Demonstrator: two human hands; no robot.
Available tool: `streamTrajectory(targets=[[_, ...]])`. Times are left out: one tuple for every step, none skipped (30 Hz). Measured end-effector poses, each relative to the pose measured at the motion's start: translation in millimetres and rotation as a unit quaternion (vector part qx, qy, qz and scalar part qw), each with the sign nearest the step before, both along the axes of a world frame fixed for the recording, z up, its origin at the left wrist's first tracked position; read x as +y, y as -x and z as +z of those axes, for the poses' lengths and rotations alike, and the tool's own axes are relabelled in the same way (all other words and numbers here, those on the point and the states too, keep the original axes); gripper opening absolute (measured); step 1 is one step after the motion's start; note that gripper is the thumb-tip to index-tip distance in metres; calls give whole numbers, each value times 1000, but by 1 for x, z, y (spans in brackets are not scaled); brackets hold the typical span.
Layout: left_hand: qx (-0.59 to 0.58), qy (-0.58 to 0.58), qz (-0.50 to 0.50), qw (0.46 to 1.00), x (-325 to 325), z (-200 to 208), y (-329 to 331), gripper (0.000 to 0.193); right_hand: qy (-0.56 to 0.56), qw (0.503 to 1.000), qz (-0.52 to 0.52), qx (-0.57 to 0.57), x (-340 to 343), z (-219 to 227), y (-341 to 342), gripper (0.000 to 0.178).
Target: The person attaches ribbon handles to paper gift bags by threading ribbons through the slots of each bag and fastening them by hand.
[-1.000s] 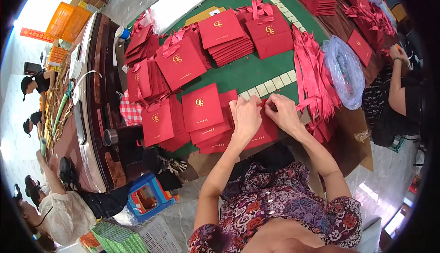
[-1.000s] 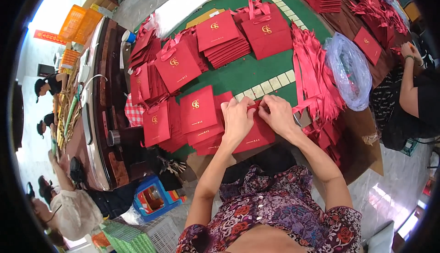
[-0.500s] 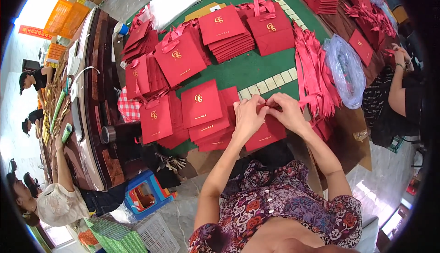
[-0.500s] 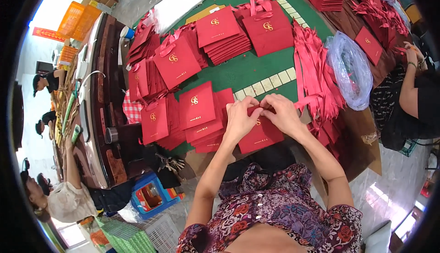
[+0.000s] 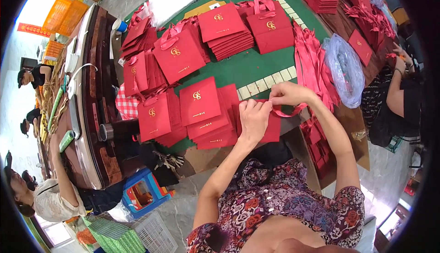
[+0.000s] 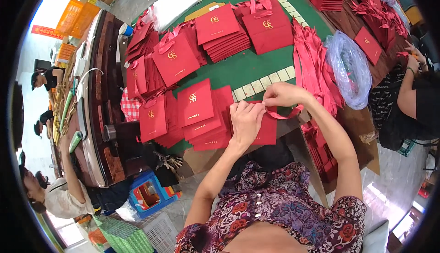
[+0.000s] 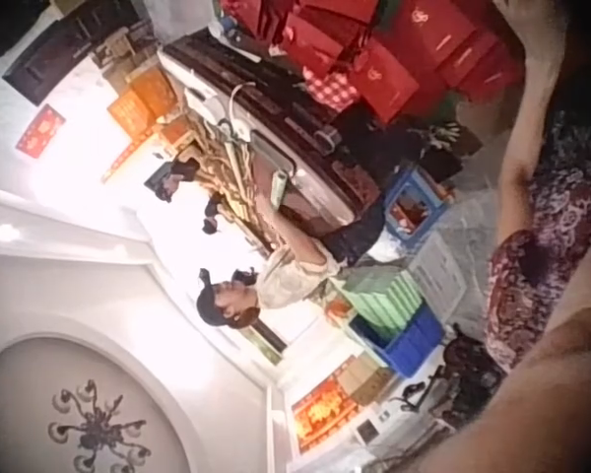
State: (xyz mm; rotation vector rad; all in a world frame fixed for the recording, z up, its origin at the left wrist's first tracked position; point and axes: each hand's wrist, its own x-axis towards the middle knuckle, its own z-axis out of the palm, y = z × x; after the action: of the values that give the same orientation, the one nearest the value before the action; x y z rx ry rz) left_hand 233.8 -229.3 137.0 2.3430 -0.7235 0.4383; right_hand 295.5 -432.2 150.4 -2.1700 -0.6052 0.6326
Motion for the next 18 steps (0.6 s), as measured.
streamTrajectory(targets=[[0,1,-2,1000,0,-1,0,14,-45,995,16,87,-3,-1,-4,21],[-3,10,-7,1000,-1,-2,-1,14,-94,985,-5,141,-4,-6,-5,17],[-7,20,-12,1000,-1,-2,-2,14,-93,986,-9,141,-3,-11,-4,17],[-6,22,-16,1000,1,-3,-4,14,-101,983,-41,148,1,-16,-3,16],[14,29,-2,999,2,-3,-6,14,-108,980,-74,153,5,-19,-2,16],[35,35,12,999,4,-2,-8,14,-119,973,-125,153,9,-23,1,16],[36,37,8,999,6,0,-10,14,-117,973,-129,153,15,-26,3,16],[59,28,12,998,7,2,-12,15,-114,969,-180,126,19,-28,4,16],[83,17,14,996,7,4,-14,15,-111,962,-230,99,19,-33,5,16],[93,27,8,995,6,5,-14,16,-119,949,-287,57,19,-36,0,20],[94,29,1,995,4,5,-13,16,-95,943,-317,20,14,-38,-4,22],[108,28,8,994,1,6,-12,15,-127,939,-315,61,8,-40,-3,25],[121,24,22,992,3,8,-13,15,-162,933,-305,103,10,-34,-4,28],[148,17,28,988,7,7,-18,16,-162,932,-307,103,7,-28,-2,28],[149,16,26,988,8,3,-22,16,-128,942,-294,101,1,-20,1,32],[147,14,41,988,9,-2,-26,17,-95,950,-280,98,-3,-9,4,36],[145,11,60,988,11,-2,-32,18,-64,972,-220,59,-12,-9,12,40],[165,20,64,984,12,-3,-37,22,-33,986,-160,19,-24,-9,23,45]])
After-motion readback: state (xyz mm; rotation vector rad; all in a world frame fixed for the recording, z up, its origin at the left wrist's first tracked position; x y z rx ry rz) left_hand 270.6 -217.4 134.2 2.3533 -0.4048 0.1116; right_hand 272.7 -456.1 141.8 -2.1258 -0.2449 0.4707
